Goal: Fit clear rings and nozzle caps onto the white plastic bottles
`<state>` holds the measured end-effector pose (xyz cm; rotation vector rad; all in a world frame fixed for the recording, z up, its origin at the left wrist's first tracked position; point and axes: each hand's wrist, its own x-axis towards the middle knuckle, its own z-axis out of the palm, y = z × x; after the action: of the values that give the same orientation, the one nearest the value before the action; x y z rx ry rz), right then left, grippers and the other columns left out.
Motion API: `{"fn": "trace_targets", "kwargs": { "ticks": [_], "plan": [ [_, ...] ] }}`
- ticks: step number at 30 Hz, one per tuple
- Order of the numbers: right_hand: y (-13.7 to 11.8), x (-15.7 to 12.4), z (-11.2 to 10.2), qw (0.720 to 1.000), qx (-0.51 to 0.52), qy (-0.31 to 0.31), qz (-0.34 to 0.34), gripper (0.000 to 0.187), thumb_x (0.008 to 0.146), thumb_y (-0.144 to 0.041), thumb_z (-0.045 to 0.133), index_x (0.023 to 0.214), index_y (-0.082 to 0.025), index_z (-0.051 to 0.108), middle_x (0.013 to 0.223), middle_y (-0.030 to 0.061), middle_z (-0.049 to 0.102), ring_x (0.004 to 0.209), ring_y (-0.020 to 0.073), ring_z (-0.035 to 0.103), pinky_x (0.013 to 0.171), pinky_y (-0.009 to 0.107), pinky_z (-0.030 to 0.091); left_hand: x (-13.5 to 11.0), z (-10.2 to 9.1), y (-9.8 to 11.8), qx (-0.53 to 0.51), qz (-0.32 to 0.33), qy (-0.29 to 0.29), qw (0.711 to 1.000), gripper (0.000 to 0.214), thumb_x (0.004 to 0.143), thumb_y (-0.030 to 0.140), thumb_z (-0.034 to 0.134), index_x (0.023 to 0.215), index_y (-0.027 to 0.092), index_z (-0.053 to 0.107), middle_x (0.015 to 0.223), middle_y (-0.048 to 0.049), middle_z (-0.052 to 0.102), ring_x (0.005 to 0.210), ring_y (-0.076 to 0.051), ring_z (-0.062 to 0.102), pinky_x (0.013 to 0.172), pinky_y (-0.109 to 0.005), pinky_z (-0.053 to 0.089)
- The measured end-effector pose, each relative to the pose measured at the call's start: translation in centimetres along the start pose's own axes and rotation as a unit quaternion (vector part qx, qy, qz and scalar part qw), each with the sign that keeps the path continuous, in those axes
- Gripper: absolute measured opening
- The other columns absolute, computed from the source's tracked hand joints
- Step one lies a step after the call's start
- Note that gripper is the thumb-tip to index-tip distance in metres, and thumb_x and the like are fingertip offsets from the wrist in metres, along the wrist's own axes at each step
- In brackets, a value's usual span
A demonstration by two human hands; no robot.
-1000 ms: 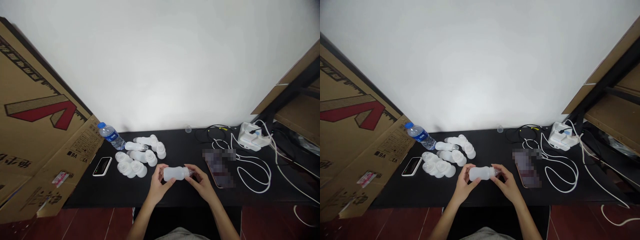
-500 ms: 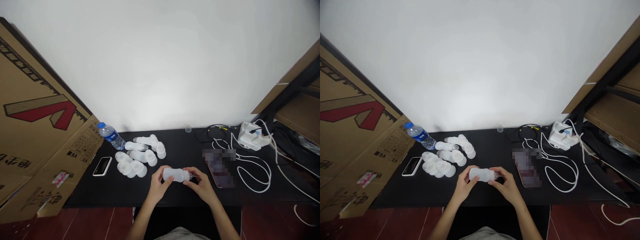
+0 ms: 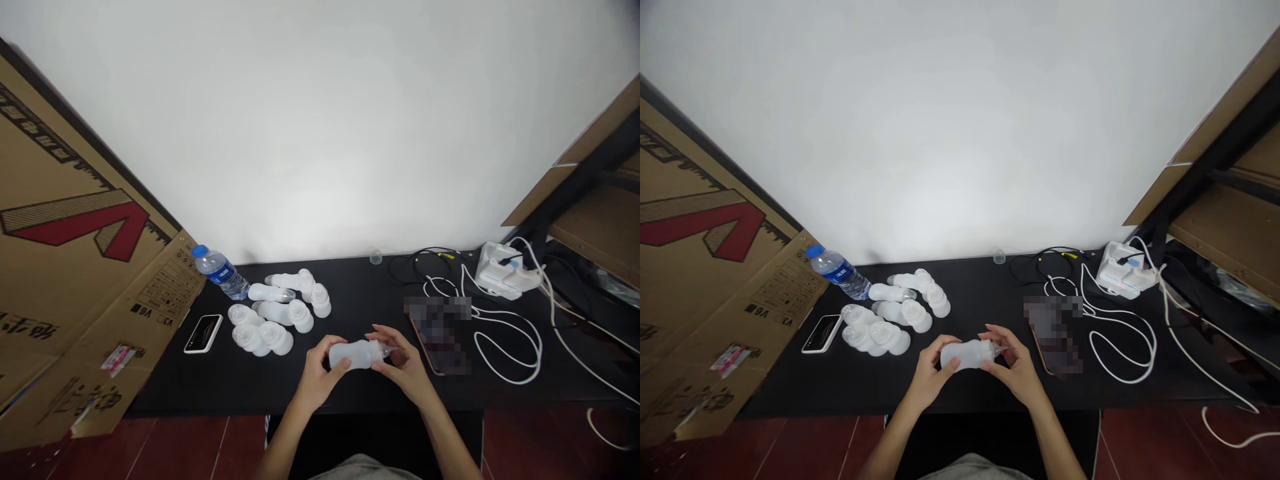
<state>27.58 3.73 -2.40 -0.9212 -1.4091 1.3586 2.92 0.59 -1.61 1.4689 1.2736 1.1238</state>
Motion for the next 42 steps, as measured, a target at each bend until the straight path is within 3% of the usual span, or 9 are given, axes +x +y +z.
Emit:
{"fn": "trace_targets", "kwargs": {
  "ticks": [5, 10, 16, 20, 23, 26, 34, 42],
  "plan": [
    [0.1, -0.2, -0.1, 1.0, -0.016, -0.015, 0.005, 0.06, 0.084, -0.051, 0.094, 0.136, -0.029, 0.073, 0.129, 0.013, 0.078, 0.116, 0.0312, 0.073, 0.097, 0.041, 0.061, 0.0, -0.2, 0.2, 0.02, 0.0, -0.026, 0.999, 0.041, 0.1, 0.057, 0.067, 0.114, 0.021, 0.08, 0.095, -0.0062, 0.078, 0.079, -0.021, 0.067, 0.07, -0.028, 0.051],
    [-0.8, -0.3, 0.2, 0.998, -0.07, -0.004, -0.002, 0.041, 0.093, -0.054, 0.083, 0.123, -0.027, 0.079, 0.111, 0.0082, 0.076, 0.101, 0.0264, 0.073, 0.087, 0.035, 0.061, 0.2, -0.3, 0.5, 0.022, 0.002, -0.027, 0.999, 0.035, 0.098, 0.051, 0.072, 0.118, 0.023, 0.078, 0.101, -0.0062, 0.078, 0.085, -0.022, 0.069, 0.076, -0.03, 0.055],
    [-1.0, -0.3, 0.4, 0.997, -0.082, -0.01, 0.006, 0.04, 0.094, -0.055, 0.082, 0.122, -0.026, 0.079, 0.11, 0.0081, 0.077, 0.101, 0.0263, 0.073, 0.087, 0.034, 0.062, -0.2, -0.3, 0.3, 0.036, 0.021, -0.013, 0.999, 0.032, 0.097, 0.043, 0.074, 0.122, 0.023, 0.077, 0.114, -0.009, 0.079, 0.1, -0.026, 0.074, 0.09, -0.036, 0.059],
    [-0.5, -0.1, 0.3, 0.999, -0.033, 0.006, -0.005, 0.042, 0.092, -0.05, 0.086, 0.127, -0.029, 0.077, 0.124, 0.0099, 0.078, 0.114, 0.0284, 0.074, 0.1, 0.039, 0.061, -0.5, 0.0, 0.4, 0.068, 0.068, 0.02, 0.995, 0.038, 0.097, 0.039, 0.076, 0.132, 0.025, 0.073, 0.122, -0.0104, 0.076, 0.109, -0.028, 0.073, 0.098, -0.04, 0.058],
    [0.0, 0.1, 0.3, 0.999, 0.03, 0.018, -0.009, 0.058, 0.087, -0.048, 0.091, 0.139, -0.03, 0.071, 0.136, 0.013, 0.076, 0.126, 0.0317, 0.072, 0.109, 0.047, 0.059, -0.5, 0.1, 0.6, 0.082, 0.08, 0.039, 0.993, 0.039, 0.097, 0.038, 0.076, 0.135, 0.026, 0.072, 0.125, -0.011, 0.075, 0.113, -0.029, 0.073, 0.1, -0.042, 0.059],
    [0.4, 0.2, 0.4, 0.999, 0.05, 0.014, -0.006, 0.071, 0.085, -0.047, 0.094, 0.147, -0.029, 0.065, 0.139, 0.0149, 0.074, 0.127, 0.0323, 0.072, 0.107, 0.049, 0.061, -0.4, 0.2, 0.7, 0.068, 0.058, 0.054, 0.995, 0.04, 0.099, 0.043, 0.073, 0.135, 0.026, 0.072, 0.131, -0.0115, 0.075, 0.119, -0.032, 0.072, 0.104, -0.045, 0.059],
    [0.1, 0.3, 0.4, 1.0, 0.017, 0.024, -0.008, 0.058, 0.091, -0.049, 0.087, 0.142, -0.03, 0.069, 0.134, 0.0127, 0.077, 0.118, 0.0293, 0.075, 0.101, 0.043, 0.062, -0.1, 0.3, 0.6, 0.039, 0.067, 0.056, 0.995, 0.041, 0.099, 0.045, 0.073, 0.135, 0.026, 0.071, 0.133, -0.0124, 0.074, 0.124, -0.033, 0.071, 0.108, -0.048, 0.057],
    [0.3, 0.4, 0.2, 1.0, 0.02, -0.001, -0.007, 0.061, 0.092, -0.048, 0.087, 0.146, -0.029, 0.065, 0.138, 0.014, 0.075, 0.124, 0.0301, 0.073, 0.104, 0.044, 0.061, -0.2, 0.4, 0.4, 0.047, 0.083, 0.037, 0.995, 0.043, 0.098, 0.039, 0.075, 0.138, 0.027, 0.069, 0.133, -0.0116, 0.074, 0.121, -0.031, 0.072, 0.106, -0.046, 0.057]
  ]
}}
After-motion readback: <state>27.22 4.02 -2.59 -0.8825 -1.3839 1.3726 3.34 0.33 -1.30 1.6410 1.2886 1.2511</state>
